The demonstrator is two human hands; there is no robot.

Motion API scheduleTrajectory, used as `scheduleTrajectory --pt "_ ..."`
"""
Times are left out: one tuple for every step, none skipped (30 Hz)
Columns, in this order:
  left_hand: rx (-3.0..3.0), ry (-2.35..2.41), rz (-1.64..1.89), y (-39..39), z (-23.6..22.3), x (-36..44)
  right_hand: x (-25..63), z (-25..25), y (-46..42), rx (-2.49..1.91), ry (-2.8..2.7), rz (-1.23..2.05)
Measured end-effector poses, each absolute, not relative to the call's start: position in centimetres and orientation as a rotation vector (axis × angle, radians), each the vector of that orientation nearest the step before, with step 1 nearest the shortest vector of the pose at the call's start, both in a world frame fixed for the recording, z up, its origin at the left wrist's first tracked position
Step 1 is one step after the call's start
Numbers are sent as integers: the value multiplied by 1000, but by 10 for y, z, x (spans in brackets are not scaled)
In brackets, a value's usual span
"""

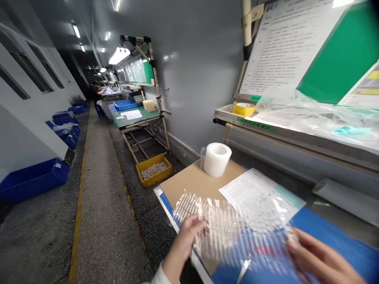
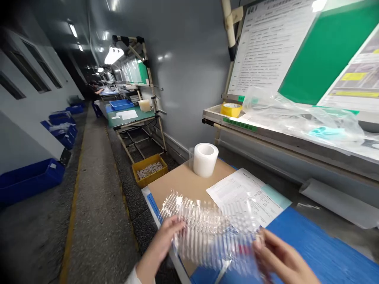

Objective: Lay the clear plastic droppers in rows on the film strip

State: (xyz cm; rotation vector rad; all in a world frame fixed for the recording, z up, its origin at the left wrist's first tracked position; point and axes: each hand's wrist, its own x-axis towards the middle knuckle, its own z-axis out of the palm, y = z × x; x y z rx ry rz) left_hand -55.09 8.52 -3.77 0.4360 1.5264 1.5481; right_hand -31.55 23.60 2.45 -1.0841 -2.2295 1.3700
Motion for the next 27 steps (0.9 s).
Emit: scheduleTrajectory --pt "497 1621 1516 82 -36 -575 -332 16 232 -1043 -2186 1570" --pt "560 1707 1455 81 -35 -597 -348 5 228 -1012 -2119 1755" --pt "617 1790 1379 81 -37 -616 -362 -7 224 -1013 -2057 1882" --pt "670 1864 1288 83 -39 -631 -375 -20 220 -1034 -2018 1925" --pt "717 1936 1202 85 -43 -643 -385 -34 217 -1059 -2002 1945" --pt "760 2002 1119 88 -47 -652 -393 -47 214 -1089 -1999 1946" --pt "801 2063 1041 92 -51 -659 -398 -59 212 -1115 -2003 1942" --pt "840 2119 971 95 -55 -663 -402 -71 210 -1137 -2007 1943" --pt "876 2171 906 97 -59 -666 -403 -80 208 -1158 -2013 1940" --pt "911 2217 846 99 -61 -668 -404 -88 206 -1179 -2019 1934" --pt "943 2258 790 100 -63 -669 -403 -94 205 -1200 -2028 1922" --pt "973 2294 738 101 -64 -671 -402 -99 204 -1221 -2043 1908" --pt "1003 2325 689 101 -65 -672 -401 -102 203 -1244 -2061 1890" --pt "1031 2350 643 101 -65 -673 -401 -104 203 -1265 -2082 1871" --pt "1058 2371 601 101 -65 -675 -400 -105 203 -1284 -2104 1850" --pt "1081 2391 563 101 -64 -675 -400 -106 203 -1300 -2126 1828" --pt "1099 2409 531 102 -64 -676 -399 -106 203 -1312 -2147 1806" --pt "1111 2427 502 102 -64 -676 -399 -106 203 -1323 -2167 1784" --pt "1116 2444 478 102 -63 -676 -399 -107 204 -1334 -2185 1765" --pt "1114 2461 456 103 -63 -676 -399 -107 204 -1344 -2202 1751" --pt "1107 2475 437 103 -62 -675 -399 -107 203 -1354 -2216 1742" --pt "1096 2485 419 104 -62 -674 -399 -107 203 -1363 -2229 1739" --pt "1083 2492 402 104 -62 -673 -399 -107 202 -1372 -2241 1736" --pt "1069 2494 388 105 -61 -673 -400 -107 202 -1381 -2252 1735" --pt "1053 2493 375 106 -61 -672 -400 -107 201 -1389 -2263 1732" --pt "1036 2487 365 107 -62 -673 -400 -106 200 -1396 -2275 1728" --pt "1017 2478 359 108 -62 -674 -401 -106 199 -1402 -2286 1722"
